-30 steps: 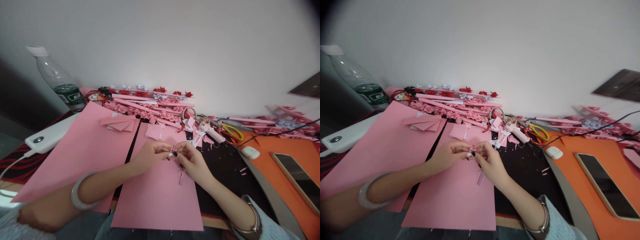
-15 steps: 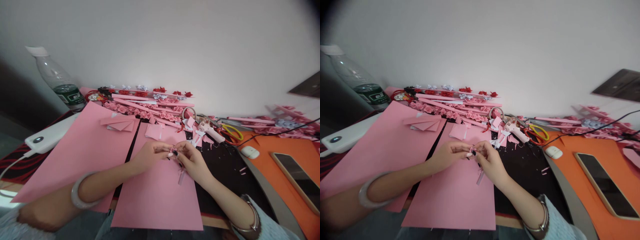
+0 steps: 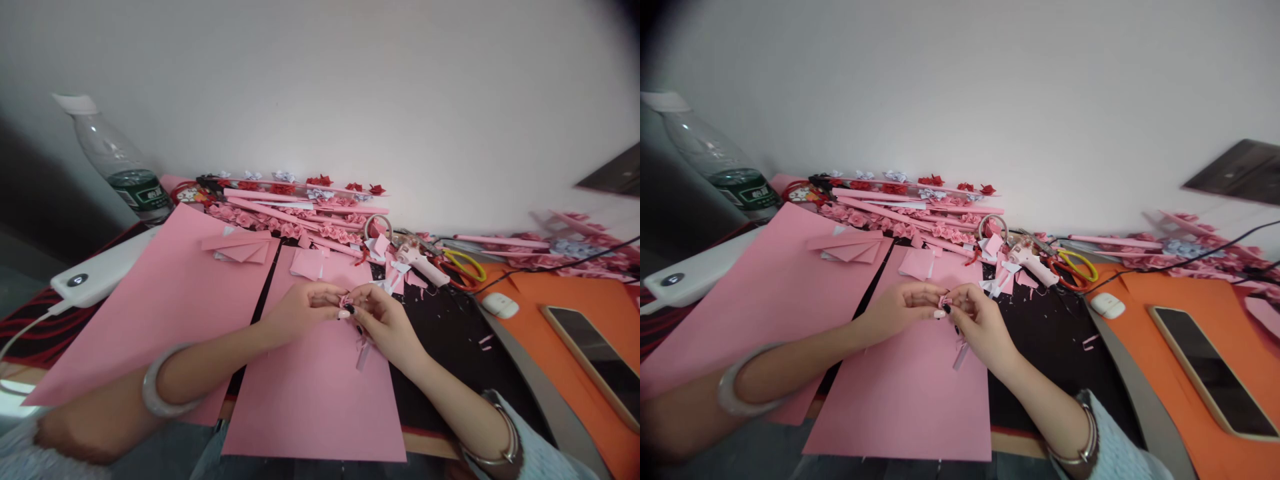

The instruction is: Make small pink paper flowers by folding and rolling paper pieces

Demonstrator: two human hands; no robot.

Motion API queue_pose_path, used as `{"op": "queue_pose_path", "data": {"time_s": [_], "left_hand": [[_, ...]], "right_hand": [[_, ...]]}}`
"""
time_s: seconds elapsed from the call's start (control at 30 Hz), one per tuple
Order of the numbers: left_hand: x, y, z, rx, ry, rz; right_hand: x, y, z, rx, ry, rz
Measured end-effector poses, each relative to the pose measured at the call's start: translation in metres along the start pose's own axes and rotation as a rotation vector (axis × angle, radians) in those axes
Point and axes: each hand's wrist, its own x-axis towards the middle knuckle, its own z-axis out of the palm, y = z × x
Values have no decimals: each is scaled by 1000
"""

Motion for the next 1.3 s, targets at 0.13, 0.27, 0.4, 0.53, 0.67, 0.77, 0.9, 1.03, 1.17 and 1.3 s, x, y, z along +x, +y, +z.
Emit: {"op": "queue_pose_path", "data": {"time_s": [0.13, 0.27, 0.4, 0.53, 0.67, 0.77, 0.9, 1.03, 1.17, 1.3], "left_hand": [[0, 0, 0, 63, 8, 15], [0, -2, -1, 95, 4, 21], [1, -2, -2, 104, 2, 22], [1, -2, -2, 110, 3, 3], [0, -2, -2, 106, -19, -11], [0, -1, -2, 124, -27, 3], [-1, 2, -2, 166, -33, 16], [-2, 4, -3, 151, -35, 8], [0, 3, -5, 97, -36, 1], [1, 2, -5, 99, -9, 18]], "right_hand": [[0, 0, 1, -32, -17, 10], [0, 0, 2, -30, -26, 6], [0, 0, 2, -23, -34, 14], [0, 1, 1, -17, -37, 24], [-1, 1, 1, -22, -31, 21], [-1, 0, 1, -13, -32, 23], [-1, -1, 0, 8, -59, 45], [-1, -3, 0, -10, -65, 49], [-1, -7, 0, 2, -48, 47], [-1, -8, -2, 3, 17, 71]]}}
